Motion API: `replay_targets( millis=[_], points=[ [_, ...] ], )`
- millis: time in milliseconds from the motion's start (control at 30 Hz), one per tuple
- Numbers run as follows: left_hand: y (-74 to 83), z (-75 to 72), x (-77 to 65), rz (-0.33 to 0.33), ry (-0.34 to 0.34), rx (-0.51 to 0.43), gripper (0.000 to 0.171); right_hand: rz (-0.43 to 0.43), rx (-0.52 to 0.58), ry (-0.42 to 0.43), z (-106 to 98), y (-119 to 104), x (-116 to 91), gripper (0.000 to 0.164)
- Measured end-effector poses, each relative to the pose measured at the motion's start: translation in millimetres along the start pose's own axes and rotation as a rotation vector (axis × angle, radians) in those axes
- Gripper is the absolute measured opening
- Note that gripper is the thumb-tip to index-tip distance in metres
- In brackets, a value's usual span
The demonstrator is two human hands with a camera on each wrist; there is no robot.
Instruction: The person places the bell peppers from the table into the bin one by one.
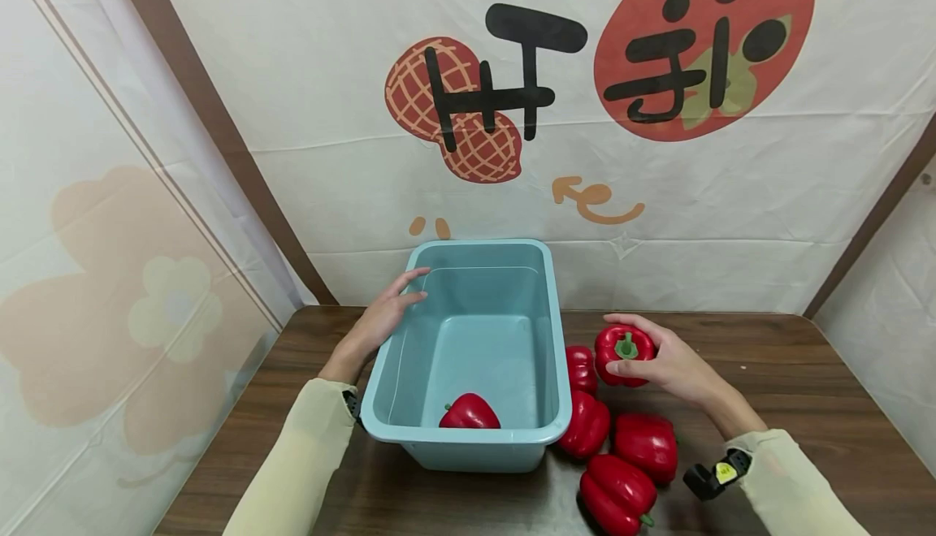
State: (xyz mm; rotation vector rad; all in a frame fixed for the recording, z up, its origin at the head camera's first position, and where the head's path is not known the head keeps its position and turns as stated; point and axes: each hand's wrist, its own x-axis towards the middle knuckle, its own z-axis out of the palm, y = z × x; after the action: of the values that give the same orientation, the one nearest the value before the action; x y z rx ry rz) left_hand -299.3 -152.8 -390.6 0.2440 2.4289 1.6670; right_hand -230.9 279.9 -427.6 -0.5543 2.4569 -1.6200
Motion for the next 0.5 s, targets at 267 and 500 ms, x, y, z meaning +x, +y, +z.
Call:
replay_targets(
  millis=[267, 500],
  points=[
    [2.8, -1.3, 0.9, -0.026, -0.023, 0.006, 0.054, 0.014, -0.017, 0.018, 3.3, -7.6, 1.8, 0.062],
    [6.3, -2.1, 0.5, -0.060, -0.022, 0.026, 0.057, 0.016, -0.030, 0.026, 4.1, -9.9, 3.1, 0.063]
  ],
)
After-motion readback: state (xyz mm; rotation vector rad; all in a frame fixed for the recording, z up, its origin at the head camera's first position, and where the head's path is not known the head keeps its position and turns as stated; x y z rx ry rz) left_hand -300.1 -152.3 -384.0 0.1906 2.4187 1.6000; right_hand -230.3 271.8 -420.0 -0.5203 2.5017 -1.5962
